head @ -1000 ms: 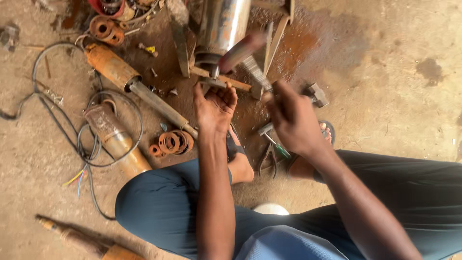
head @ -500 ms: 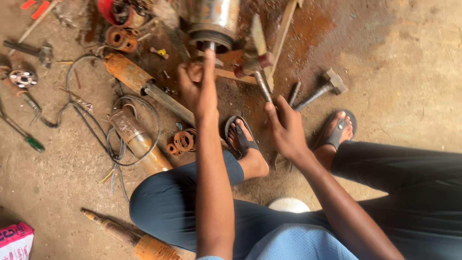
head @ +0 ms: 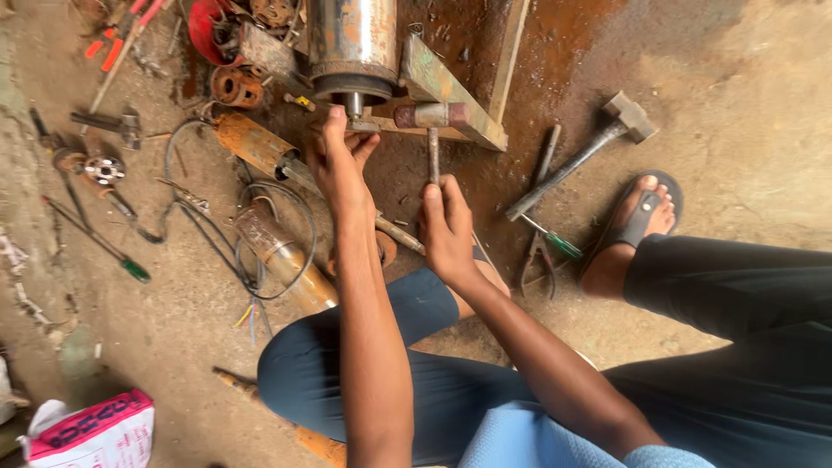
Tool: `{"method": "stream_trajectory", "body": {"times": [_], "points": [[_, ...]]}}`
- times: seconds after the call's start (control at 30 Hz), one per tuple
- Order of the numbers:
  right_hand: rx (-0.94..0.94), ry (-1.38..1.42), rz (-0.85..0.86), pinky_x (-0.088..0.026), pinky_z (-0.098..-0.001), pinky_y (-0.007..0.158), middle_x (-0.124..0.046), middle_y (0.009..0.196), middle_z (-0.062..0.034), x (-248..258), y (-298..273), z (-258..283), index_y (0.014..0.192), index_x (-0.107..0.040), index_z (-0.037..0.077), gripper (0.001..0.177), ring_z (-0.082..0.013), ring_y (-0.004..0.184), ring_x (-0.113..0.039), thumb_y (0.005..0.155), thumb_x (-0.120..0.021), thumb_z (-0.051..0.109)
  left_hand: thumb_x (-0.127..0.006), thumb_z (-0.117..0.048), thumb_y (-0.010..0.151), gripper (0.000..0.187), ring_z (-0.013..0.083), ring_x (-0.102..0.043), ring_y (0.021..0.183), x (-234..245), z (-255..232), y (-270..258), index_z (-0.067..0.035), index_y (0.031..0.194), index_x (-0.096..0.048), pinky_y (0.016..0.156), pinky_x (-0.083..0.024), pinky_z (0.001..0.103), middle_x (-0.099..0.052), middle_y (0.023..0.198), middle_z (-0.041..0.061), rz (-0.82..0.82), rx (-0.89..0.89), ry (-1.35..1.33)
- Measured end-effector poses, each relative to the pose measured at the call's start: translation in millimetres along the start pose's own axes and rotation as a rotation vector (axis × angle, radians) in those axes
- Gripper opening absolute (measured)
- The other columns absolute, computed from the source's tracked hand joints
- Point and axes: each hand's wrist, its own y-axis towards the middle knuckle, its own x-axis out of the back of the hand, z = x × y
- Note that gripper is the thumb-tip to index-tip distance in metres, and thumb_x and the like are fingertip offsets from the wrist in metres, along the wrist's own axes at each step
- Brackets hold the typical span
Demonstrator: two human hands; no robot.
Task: The person is seated on the floor in a workshop, using a hammer to repeatedly strike a metal ring or flange on a cylindrical mechanical component mounted on a wooden stand. The person holds the component steady with one hand while hammering with the other.
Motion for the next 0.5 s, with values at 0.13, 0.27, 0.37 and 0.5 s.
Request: {"method": "stream_trajectory", "body": {"times": [0.13, 0.27, 0.37, 0.5], "points": [[0.175, -0.32, -0.004, -0.039, -0.0285, 0.051, -0.049, 0.065, -0.0012, 12, -1, 14, 0.101, -0.048, 0.004, 0.023, -0.0068, 0.058, -0.047, 0.114, -0.047, 0.023, -0.073, -0.036, 0.089, 0.044, 0.0205, -0.069, 0.09, 0, 6, 5, -0.004, 0.115, -0.055, 0.079, -0.062, 0.037, -0.065, 0.102, 0.008, 0.009, -0.006, -0.045], [0.133, -0.506, 0.154, -0.045, -0.0313, 0.05, -0.059, 0.06, -0.01, 23, -8, 42, 0.112, -0.057, 0.001, 0.017, -0.0154, 0.051, -0.06, 0.108, -0.054, 0.017, -0.074, -0.037, 0.087, 0.053, 0.0214, -0.065, 0.096, 2, 13, 2, -0.006, 0.127, -0.056, 0.083, -0.059, 0.038, -0.063, 0.111, 0.008, -0.013, 0.085, -0.165], [0.368, -0.732, 0.164, -0.048, -0.0379, 0.053, -0.063, 0.071, -0.0174, 19, -2, 87, 0.132, -0.054, 0.0, 0.029, -0.0248, 0.057, -0.064, 0.105, -0.056, 0.008, -0.073, -0.048, 0.083, 0.068, 0.0234, -0.063, 0.1, -10, 12, 3, -0.009, 0.135, -0.055, 0.084, -0.06, 0.04, -0.061, 0.118, 0.009, -0.028, 0.18, -0.313], [0.477, -0.926, 0.253, -0.051, -0.0471, 0.057, -0.065, 0.083, -0.0222, 6, 4, 136, 0.146, -0.037, 0.001, 0.053, -0.0338, 0.065, -0.065, 0.096, -0.056, -0.003, -0.07, -0.051, 0.09, 0.071, 0.0276, -0.065, 0.108, -12, 20, -1, -0.003, 0.139, -0.053, 0.092, -0.062, 0.043, -0.061, 0.121, 0.018, 0.048, 0.248, -0.624]]}}
